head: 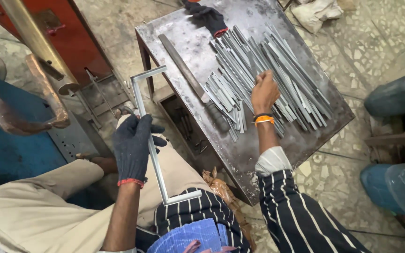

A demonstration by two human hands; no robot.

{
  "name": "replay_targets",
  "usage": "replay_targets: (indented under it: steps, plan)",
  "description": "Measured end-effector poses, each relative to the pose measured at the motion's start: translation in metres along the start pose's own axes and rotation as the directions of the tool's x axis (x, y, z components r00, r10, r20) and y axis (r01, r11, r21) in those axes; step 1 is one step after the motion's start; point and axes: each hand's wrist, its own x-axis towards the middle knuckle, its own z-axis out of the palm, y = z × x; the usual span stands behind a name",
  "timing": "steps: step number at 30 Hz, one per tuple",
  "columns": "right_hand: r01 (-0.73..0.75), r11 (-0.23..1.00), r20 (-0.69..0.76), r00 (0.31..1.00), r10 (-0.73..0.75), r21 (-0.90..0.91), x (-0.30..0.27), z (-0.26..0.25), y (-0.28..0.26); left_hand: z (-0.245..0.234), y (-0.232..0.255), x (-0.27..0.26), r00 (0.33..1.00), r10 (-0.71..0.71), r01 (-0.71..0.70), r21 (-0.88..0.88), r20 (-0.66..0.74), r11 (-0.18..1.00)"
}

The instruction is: Positioning metal strips and using a spot welder to assemble a rectangular metal frame.

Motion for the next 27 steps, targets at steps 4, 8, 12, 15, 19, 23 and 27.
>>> replay_targets:
  steps: [4,8,12,15,19,23,27]
  plan:
    - [0.022,0.930,-0.030,0.999,-0.011,0.368,-0.003,-0.059,-0.055,-0.002,0.010,-0.008,0.999,0.036,-0.036,0.021,-0.034,0.999]
    - [-0.166,0.596,0.245,0.968,-0.054,0.786,-0.036,-0.100,-0.119,-0.003,0.015,-0.015,0.993,0.066,-0.064,0.023,-0.099,0.998]
    - [-0.376,0.332,0.462,0.855,-0.236,0.865,-0.099,-0.121,-0.182,-0.007,0.026,-0.035,0.958,0.220,-0.210,0.076,-0.185,0.975]
    - [-0.403,0.310,0.492,0.815,-0.306,0.861,-0.130,-0.167,-0.230,-0.013,0.035,-0.064,0.936,0.296,-0.294,0.038,-0.191,0.955]
    - [-0.303,0.191,0.357,0.814,-0.458,0.934,-0.167,-0.176,-0.249,-0.026,0.042,-0.110,0.924,0.267,-0.247,0.106,-0.272,0.963]
    - [-0.322,0.181,0.365,0.715,-0.597,0.929,-0.187,-0.198,-0.278,-0.043,0.038,-0.138,0.840,0.305,-0.308,0.068,-0.449,0.949]
    - [-0.376,0.170,0.387,0.637,-0.666,0.911,-0.192,-0.192,-0.298,-0.065,0.033,-0.144,0.761,0.314,-0.340,0.063,-0.567,0.938]
